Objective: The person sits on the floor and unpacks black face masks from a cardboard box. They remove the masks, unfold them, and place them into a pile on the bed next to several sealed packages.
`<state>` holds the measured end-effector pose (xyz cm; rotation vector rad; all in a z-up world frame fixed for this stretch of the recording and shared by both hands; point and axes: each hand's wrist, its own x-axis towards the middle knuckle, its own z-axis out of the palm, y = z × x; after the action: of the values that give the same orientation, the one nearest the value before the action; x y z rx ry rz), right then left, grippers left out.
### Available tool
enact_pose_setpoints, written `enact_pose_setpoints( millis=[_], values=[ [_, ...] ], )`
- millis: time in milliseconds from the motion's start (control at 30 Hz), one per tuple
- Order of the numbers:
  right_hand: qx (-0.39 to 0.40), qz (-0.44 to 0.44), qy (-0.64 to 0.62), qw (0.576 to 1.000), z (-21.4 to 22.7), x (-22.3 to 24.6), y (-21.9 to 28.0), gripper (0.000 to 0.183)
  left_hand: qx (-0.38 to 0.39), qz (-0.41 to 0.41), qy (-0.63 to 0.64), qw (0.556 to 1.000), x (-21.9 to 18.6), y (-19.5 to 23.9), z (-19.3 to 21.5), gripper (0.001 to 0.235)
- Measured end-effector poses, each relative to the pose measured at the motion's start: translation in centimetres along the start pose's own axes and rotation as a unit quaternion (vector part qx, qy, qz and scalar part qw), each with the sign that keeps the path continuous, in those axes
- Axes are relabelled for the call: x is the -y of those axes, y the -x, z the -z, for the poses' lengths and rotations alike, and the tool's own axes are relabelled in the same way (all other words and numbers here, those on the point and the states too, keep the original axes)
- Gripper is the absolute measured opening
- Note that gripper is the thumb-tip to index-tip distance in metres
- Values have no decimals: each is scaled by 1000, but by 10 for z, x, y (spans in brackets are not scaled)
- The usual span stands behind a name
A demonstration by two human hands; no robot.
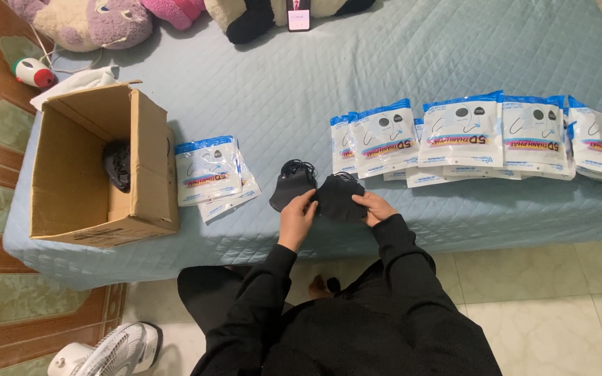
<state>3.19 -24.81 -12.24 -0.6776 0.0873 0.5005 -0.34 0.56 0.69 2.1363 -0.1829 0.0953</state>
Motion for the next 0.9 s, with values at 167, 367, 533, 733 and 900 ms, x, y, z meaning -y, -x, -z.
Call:
enact_pose_setpoints(
  millis=[167, 367, 533, 733, 900],
  values=[
    [-4, 4, -6, 1000, 46, -15, -15, 27, 5, 7, 9, 1000, -3, 2, -1, 24],
    [-9, 5, -4, 1000, 39, -15, -12, 28, -16, 13, 9, 1000, -2, 0, 0, 9],
    [-8, 8, -5, 1000, 0, -3, 0, 29, -40, 27, 37, 998, 5, -5, 6, 4],
    [-18, 9, 4, 1000, 4, -4, -1, 28, -34, 91, 134, 986, 15, -19, 17, 7],
    [-44, 27, -25, 998, -51, 13, 21, 25, -109, 89, 370, 918, 14, -31, 42, 5]
  ],
)
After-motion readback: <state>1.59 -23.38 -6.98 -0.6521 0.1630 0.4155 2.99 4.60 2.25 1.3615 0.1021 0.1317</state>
